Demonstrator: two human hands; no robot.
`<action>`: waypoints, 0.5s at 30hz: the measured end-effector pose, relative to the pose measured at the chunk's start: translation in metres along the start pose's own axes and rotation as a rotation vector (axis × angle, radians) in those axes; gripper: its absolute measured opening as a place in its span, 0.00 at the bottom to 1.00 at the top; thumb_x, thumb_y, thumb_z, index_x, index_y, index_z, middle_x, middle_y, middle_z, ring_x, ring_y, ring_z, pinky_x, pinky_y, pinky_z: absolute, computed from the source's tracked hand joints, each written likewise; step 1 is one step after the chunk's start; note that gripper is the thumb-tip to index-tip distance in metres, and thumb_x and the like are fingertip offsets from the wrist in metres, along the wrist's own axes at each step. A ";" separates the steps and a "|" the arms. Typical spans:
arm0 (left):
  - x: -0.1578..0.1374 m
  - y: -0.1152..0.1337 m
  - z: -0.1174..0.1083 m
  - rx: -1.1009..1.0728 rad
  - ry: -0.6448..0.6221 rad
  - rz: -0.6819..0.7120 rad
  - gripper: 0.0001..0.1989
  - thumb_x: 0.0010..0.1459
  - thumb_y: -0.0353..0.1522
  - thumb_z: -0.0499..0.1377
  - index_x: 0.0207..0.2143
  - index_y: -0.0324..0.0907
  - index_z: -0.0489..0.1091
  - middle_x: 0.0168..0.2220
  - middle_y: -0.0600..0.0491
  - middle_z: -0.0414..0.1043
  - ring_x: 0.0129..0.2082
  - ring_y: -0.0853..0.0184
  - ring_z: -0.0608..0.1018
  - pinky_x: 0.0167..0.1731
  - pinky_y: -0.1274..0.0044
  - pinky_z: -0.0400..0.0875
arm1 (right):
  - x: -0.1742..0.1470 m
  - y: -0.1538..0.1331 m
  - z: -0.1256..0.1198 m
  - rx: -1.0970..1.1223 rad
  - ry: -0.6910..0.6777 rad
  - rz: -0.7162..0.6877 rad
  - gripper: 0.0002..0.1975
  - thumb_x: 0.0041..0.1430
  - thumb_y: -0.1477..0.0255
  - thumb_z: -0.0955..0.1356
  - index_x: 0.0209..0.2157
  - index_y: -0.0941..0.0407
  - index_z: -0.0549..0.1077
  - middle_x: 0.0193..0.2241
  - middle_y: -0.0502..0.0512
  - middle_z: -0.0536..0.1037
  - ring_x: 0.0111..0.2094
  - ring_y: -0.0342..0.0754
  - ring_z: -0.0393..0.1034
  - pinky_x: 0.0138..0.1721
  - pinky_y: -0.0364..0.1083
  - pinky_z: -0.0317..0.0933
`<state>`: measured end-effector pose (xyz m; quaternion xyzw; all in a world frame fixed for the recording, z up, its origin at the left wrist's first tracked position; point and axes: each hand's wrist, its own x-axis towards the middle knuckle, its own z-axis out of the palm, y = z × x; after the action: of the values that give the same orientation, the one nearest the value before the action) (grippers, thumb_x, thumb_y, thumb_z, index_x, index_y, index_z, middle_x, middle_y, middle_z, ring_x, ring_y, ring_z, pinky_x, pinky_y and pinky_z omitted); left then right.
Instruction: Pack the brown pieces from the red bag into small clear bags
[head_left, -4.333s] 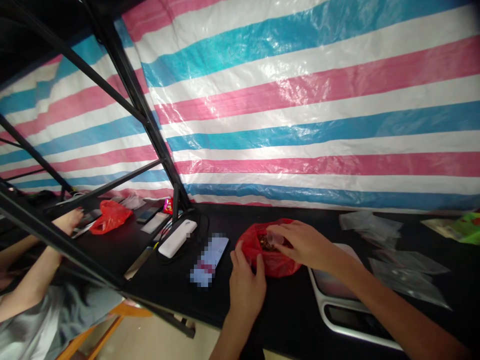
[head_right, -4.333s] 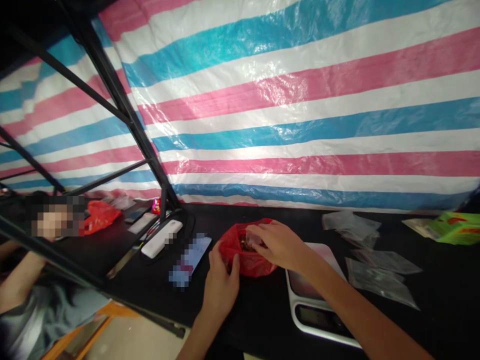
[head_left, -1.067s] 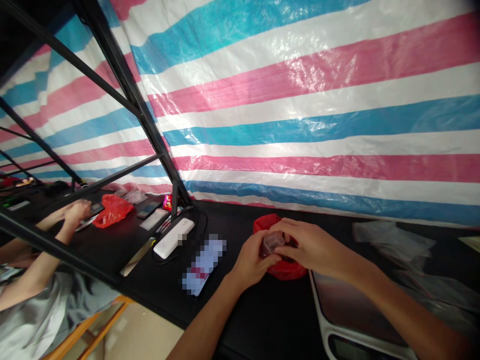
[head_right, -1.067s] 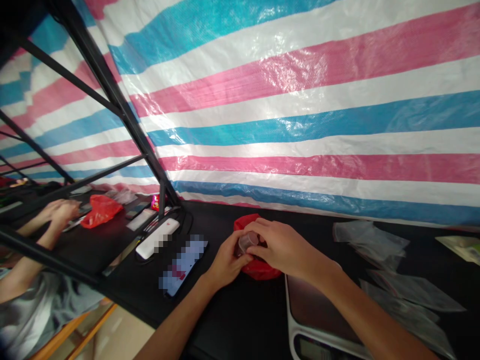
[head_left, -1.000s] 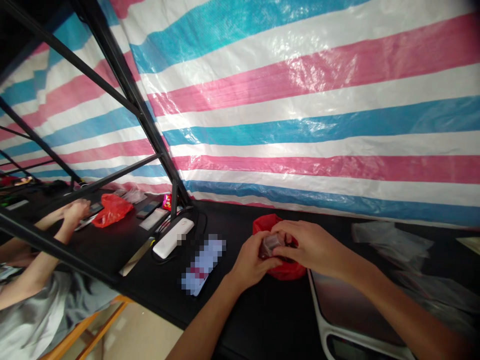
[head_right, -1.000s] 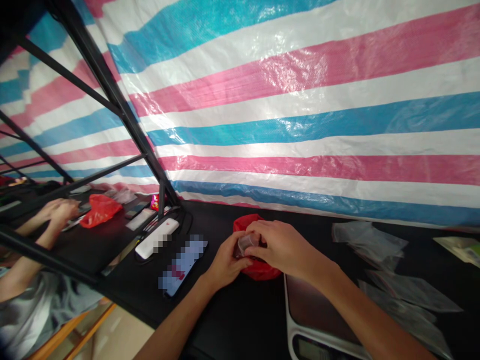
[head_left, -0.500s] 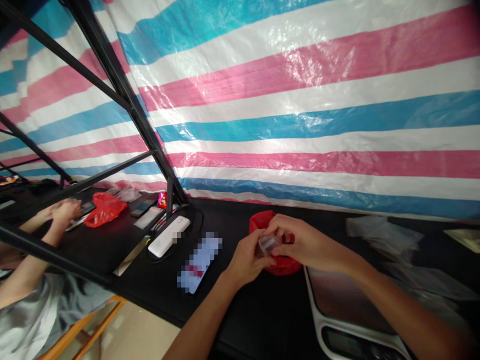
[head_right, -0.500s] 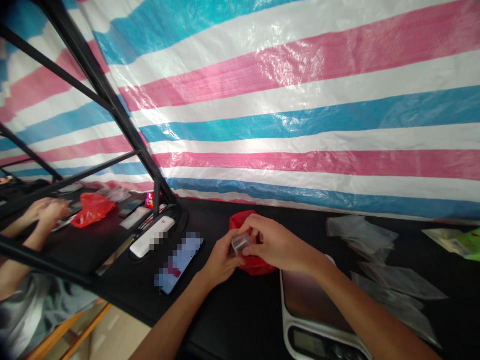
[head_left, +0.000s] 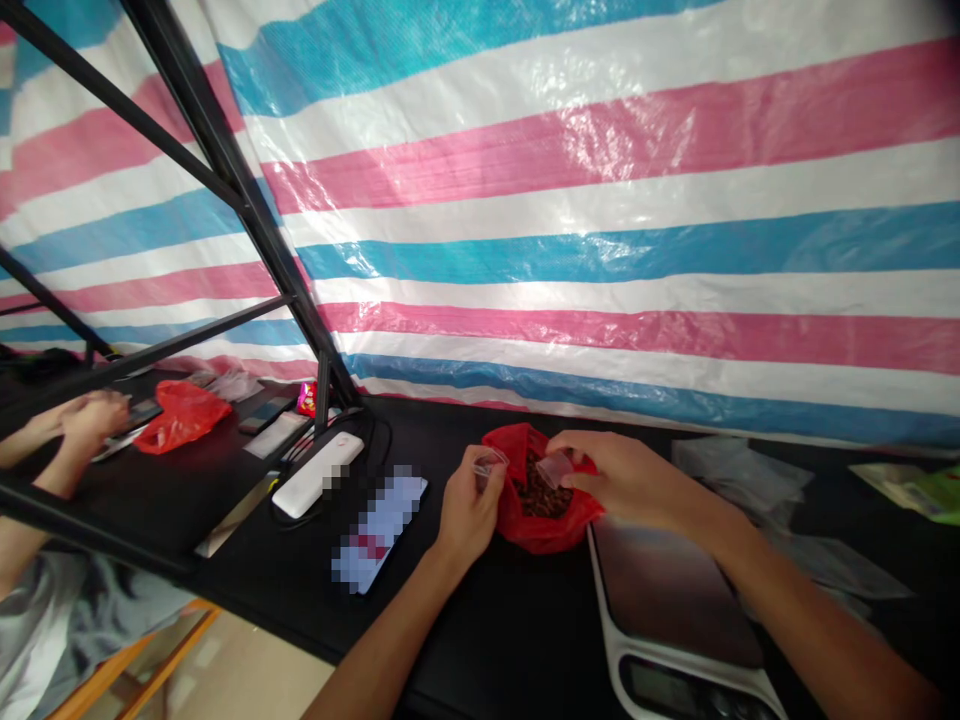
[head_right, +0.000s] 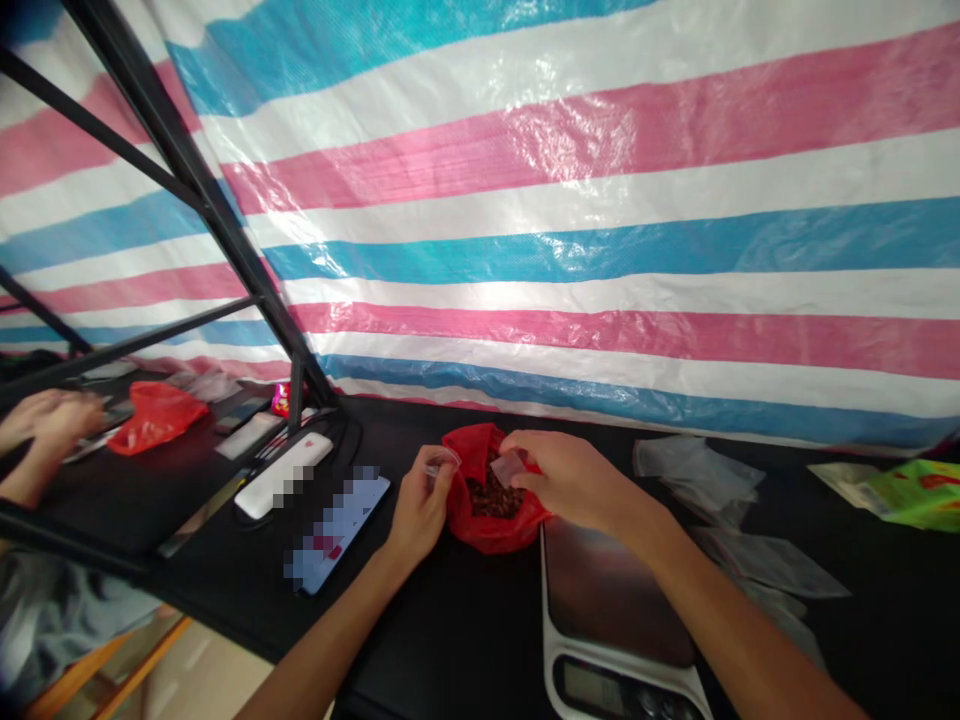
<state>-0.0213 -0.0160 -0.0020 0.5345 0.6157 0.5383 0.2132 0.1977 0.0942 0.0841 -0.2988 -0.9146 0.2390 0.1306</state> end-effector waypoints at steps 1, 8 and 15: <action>0.000 0.002 -0.001 0.041 -0.004 -0.021 0.13 0.72 0.43 0.54 0.43 0.45 0.70 0.38 0.52 0.79 0.36 0.63 0.79 0.41 0.74 0.68 | -0.001 0.001 0.003 -0.074 -0.040 -0.006 0.13 0.63 0.73 0.69 0.48 0.50 0.80 0.45 0.54 0.85 0.47 0.56 0.79 0.48 0.49 0.66; -0.009 0.010 0.002 0.138 -0.199 -0.052 0.13 0.62 0.40 0.65 0.41 0.47 0.64 0.34 0.56 0.77 0.32 0.63 0.78 0.35 0.74 0.66 | -0.001 0.002 0.019 -0.182 -0.198 -0.032 0.14 0.54 0.81 0.70 0.41 0.54 0.78 0.44 0.56 0.84 0.44 0.54 0.79 0.45 0.47 0.67; -0.007 0.007 0.004 -0.075 -0.262 -0.007 0.15 0.58 0.26 0.62 0.42 0.46 0.59 0.34 0.59 0.70 0.32 0.68 0.74 0.36 0.77 0.67 | 0.001 -0.004 0.027 -0.202 -0.248 -0.047 0.12 0.56 0.78 0.70 0.41 0.53 0.81 0.43 0.57 0.84 0.41 0.56 0.80 0.42 0.48 0.67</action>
<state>-0.0127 -0.0216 0.0012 0.5897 0.5637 0.4859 0.3136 0.1849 0.0822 0.0628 -0.2571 -0.9498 0.1780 -0.0086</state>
